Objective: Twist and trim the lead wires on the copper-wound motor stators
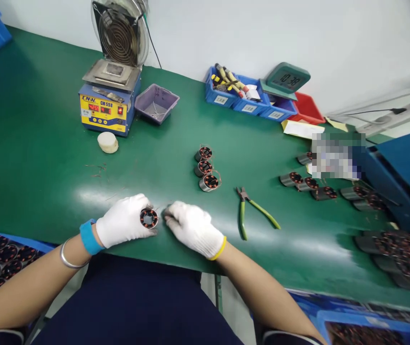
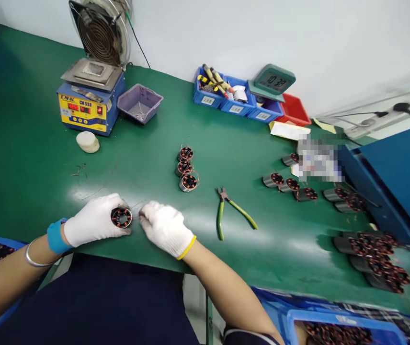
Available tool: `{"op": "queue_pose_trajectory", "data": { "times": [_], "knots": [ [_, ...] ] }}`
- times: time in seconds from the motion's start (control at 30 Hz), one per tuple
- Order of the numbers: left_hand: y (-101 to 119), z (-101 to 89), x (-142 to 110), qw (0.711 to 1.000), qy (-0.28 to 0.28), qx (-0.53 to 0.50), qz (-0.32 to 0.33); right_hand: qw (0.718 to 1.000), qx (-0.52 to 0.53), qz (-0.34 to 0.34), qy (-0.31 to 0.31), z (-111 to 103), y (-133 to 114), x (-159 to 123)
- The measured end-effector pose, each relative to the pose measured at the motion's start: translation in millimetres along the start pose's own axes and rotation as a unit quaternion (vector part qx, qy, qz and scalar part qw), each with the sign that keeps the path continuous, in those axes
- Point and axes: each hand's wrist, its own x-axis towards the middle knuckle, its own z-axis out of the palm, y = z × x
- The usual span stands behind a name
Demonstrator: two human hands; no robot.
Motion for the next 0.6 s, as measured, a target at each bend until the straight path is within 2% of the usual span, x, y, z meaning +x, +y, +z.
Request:
{"op": "queue_pose_trajectory", "data": {
  "times": [0.07, 0.13, 0.2, 0.3, 0.4, 0.47, 0.6],
  "knots": [
    [0.1, 0.6, 0.7, 1.0, 0.006, 0.002, 0.007, 0.996, -0.084, 0.004, 0.032, -8.5, 6.0, 1.6],
    [0.0, 1.5, 1.0, 1.0, 0.014, 0.004, 0.005, 0.988, -0.139, -0.02, 0.063, -18.8, 11.6, -1.4],
    [0.1, 3.0, 0.9, 1.0, 0.018, 0.009, -0.003, 0.979, -0.15, -0.09, 0.101, -23.8, 12.4, -5.2],
    [0.7, 5.3, -0.2, 1.0, 0.021, 0.013, -0.008, 0.957, -0.151, -0.194, 0.154, -13.6, 5.1, -4.5],
    [1.7, 6.9, -1.6, 0.999, 0.028, 0.016, -0.009, 0.949, -0.166, -0.218, 0.154, 4.1, -1.7, 3.9],
    [2.0, 7.5, -2.4, 0.999, 0.032, 0.025, -0.006, 0.95, -0.172, -0.224, 0.135, 7.1, 2.1, 8.5],
    [1.6, 7.9, -2.9, 0.998, 0.032, 0.046, 0.0, 0.955, -0.195, -0.195, 0.109, -13.2, 24.3, 5.9]
  ]
}}
